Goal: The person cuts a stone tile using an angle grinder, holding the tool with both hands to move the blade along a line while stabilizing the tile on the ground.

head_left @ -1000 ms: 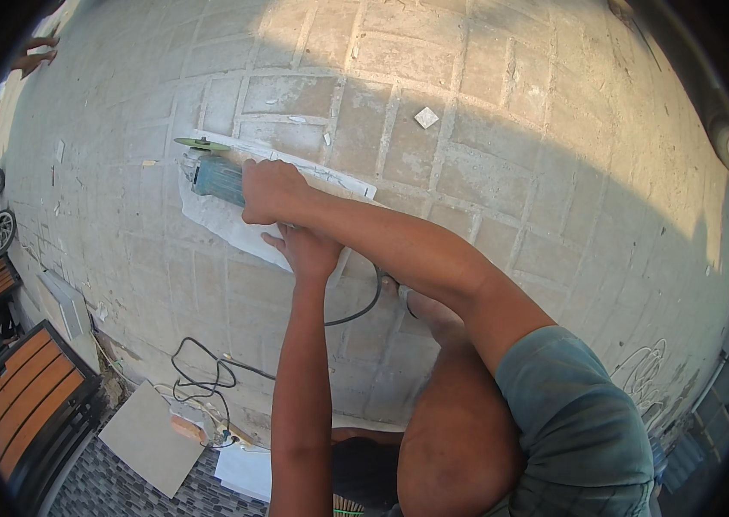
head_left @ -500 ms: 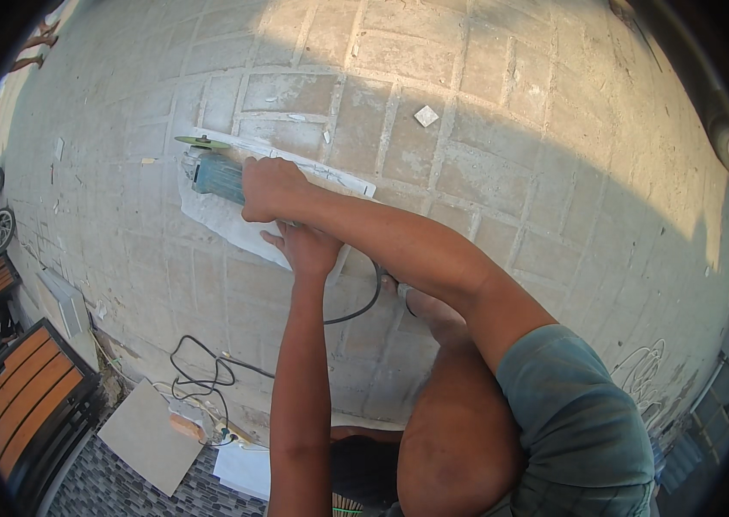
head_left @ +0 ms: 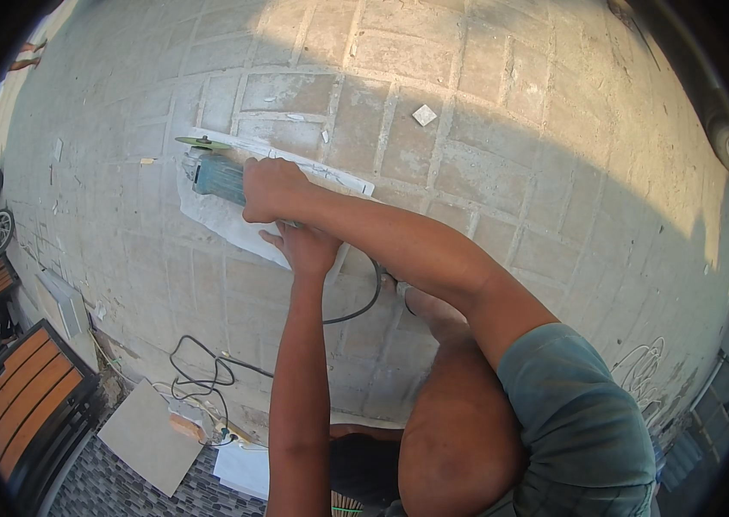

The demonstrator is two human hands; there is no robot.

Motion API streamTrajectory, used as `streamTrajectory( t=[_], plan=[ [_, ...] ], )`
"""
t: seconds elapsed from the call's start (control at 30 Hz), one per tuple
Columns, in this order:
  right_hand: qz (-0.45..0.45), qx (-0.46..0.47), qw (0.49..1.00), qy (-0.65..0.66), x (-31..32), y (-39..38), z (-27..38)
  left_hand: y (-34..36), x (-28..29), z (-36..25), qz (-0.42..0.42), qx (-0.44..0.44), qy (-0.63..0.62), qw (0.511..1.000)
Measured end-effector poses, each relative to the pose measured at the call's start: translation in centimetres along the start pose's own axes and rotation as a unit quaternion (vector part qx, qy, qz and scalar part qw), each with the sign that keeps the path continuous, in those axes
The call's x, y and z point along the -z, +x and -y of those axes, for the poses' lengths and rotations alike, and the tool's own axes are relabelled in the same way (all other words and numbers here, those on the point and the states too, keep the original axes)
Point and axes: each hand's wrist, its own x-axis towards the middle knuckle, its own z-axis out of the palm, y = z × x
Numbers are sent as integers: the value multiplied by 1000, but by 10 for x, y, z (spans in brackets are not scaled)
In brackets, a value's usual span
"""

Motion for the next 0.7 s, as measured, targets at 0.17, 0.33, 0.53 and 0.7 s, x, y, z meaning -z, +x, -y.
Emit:
streamTrajectory(
  t=[0.17,0.33,0.53,0.7],
  plan=[
    [1,0,1000,3,1,-2,1,1,-8,7,-15,-10,5,1000],
    [-4,-4,1000,3,1,-5,-1,1,-9,9,-14,-12,1,1000],
    [-3,5,1000,3,3,-8,-2,2,-7,7,-12,-4,-20,1000],
    [-3,5,1000,8,3,-9,-4,2,-11,10,-41,-16,-35,998]
  ],
)
